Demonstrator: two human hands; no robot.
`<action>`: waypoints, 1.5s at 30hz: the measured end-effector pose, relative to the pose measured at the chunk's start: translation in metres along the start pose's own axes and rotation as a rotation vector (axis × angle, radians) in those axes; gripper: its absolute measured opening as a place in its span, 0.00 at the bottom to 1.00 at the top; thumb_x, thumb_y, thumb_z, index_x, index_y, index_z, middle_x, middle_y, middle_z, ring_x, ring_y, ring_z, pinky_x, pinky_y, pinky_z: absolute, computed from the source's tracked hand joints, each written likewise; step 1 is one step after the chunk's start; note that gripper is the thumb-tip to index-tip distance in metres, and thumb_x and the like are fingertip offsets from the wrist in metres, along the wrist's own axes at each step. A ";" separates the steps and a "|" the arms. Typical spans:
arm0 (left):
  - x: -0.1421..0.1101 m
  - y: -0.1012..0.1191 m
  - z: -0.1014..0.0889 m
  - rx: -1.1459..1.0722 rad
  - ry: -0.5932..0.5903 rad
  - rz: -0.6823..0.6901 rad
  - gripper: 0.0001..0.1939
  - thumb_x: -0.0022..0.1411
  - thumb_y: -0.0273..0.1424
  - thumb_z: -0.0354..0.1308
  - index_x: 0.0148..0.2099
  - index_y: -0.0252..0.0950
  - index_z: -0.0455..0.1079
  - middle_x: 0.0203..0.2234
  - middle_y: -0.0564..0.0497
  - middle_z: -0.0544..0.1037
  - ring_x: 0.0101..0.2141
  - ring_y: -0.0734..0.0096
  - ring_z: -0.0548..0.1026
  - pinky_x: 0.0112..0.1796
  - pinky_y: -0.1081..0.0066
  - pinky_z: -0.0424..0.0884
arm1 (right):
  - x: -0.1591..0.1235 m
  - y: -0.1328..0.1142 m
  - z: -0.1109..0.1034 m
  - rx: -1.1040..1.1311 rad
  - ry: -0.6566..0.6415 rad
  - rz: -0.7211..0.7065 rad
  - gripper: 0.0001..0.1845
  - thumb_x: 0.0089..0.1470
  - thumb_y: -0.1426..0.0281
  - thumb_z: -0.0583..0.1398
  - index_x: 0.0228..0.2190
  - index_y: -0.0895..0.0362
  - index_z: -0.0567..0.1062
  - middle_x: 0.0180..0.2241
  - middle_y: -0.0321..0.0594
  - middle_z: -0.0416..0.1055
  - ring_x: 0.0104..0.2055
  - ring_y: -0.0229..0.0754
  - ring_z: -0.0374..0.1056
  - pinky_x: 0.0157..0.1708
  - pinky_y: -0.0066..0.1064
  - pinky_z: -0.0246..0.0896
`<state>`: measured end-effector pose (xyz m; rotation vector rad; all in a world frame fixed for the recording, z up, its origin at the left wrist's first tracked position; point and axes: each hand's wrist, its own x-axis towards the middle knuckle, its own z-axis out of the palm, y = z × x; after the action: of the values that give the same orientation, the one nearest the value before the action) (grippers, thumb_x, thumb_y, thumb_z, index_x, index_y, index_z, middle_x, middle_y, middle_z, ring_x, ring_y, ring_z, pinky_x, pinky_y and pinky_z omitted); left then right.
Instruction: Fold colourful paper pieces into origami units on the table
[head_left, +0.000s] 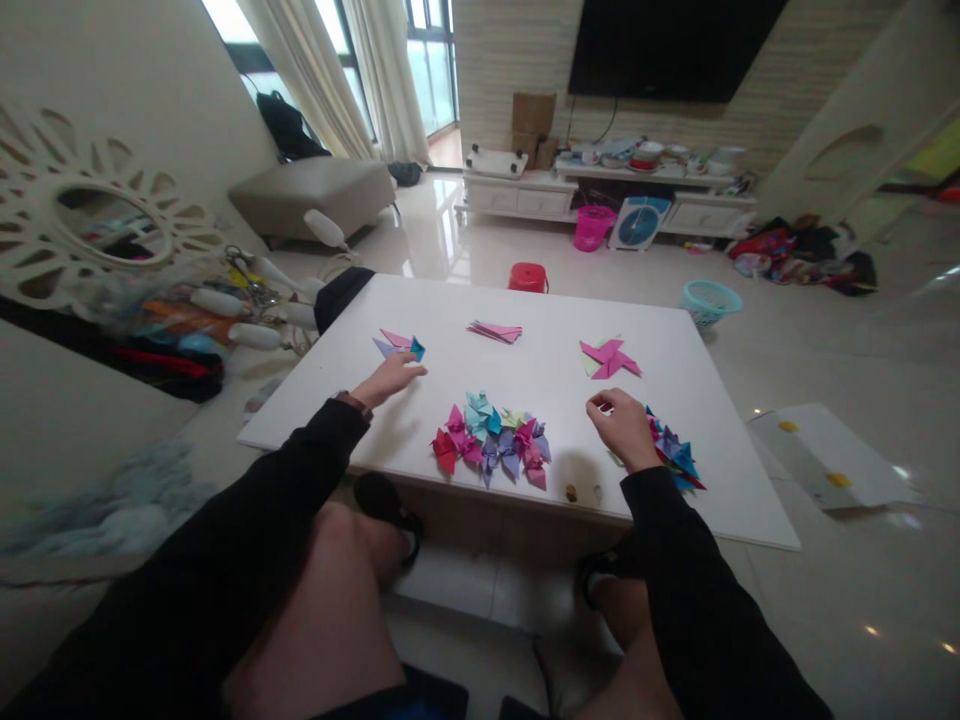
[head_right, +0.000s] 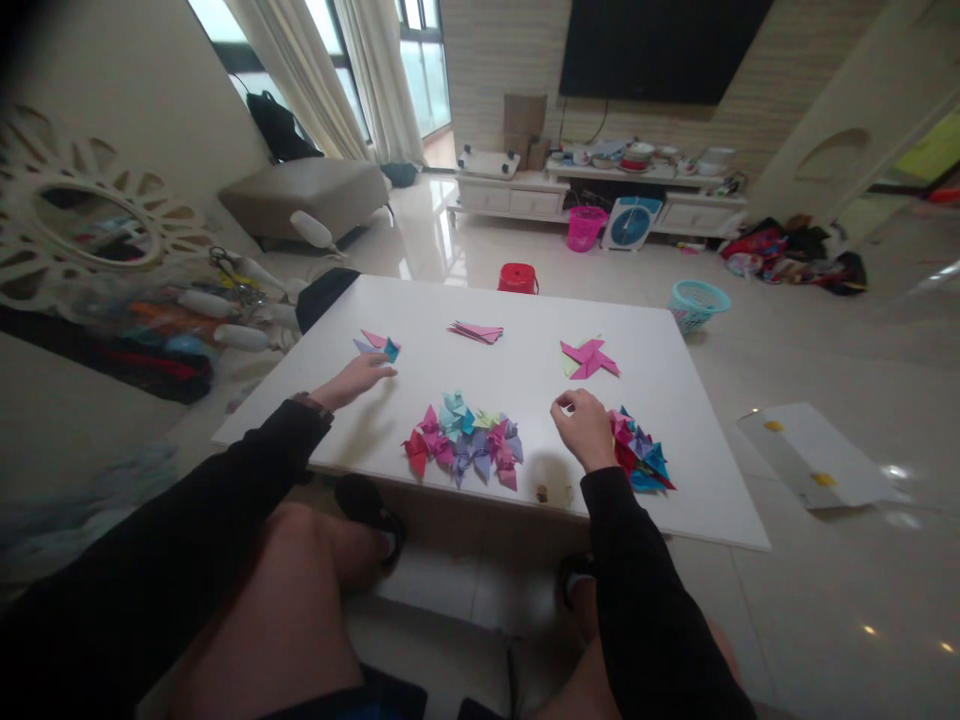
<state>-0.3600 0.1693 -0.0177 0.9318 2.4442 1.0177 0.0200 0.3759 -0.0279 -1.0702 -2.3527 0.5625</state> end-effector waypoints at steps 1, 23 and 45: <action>-0.011 0.014 0.008 -0.029 -0.048 0.052 0.17 0.55 0.38 0.65 0.44 0.32 0.78 0.46 0.42 0.82 0.49 0.55 0.76 0.52 0.61 0.72 | 0.000 -0.002 0.000 0.033 0.000 -0.011 0.09 0.54 0.67 0.58 0.27 0.55 0.76 0.32 0.42 0.75 0.34 0.44 0.69 0.40 0.37 0.61; -0.096 0.090 0.116 0.014 -0.597 1.027 0.18 0.64 0.22 0.56 0.56 0.34 0.72 0.55 0.40 0.73 0.57 0.59 0.71 0.59 0.60 0.70 | -0.015 -0.029 0.005 -0.095 -0.152 -0.432 0.08 0.54 0.79 0.66 0.32 0.54 0.79 0.43 0.46 0.72 0.49 0.51 0.64 0.48 0.45 0.66; -0.086 0.068 0.117 -0.069 -0.488 0.999 0.14 0.65 0.23 0.55 0.52 0.36 0.72 0.51 0.43 0.74 0.53 0.61 0.74 0.55 0.57 0.73 | -0.004 0.044 -0.036 -0.385 0.100 0.082 0.05 0.52 0.72 0.62 0.27 0.55 0.80 0.37 0.46 0.73 0.45 0.52 0.65 0.48 0.42 0.62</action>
<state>-0.2065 0.2062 -0.0443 2.1526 1.4771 0.9452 0.0688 0.4051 -0.0249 -1.3319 -2.3919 0.0777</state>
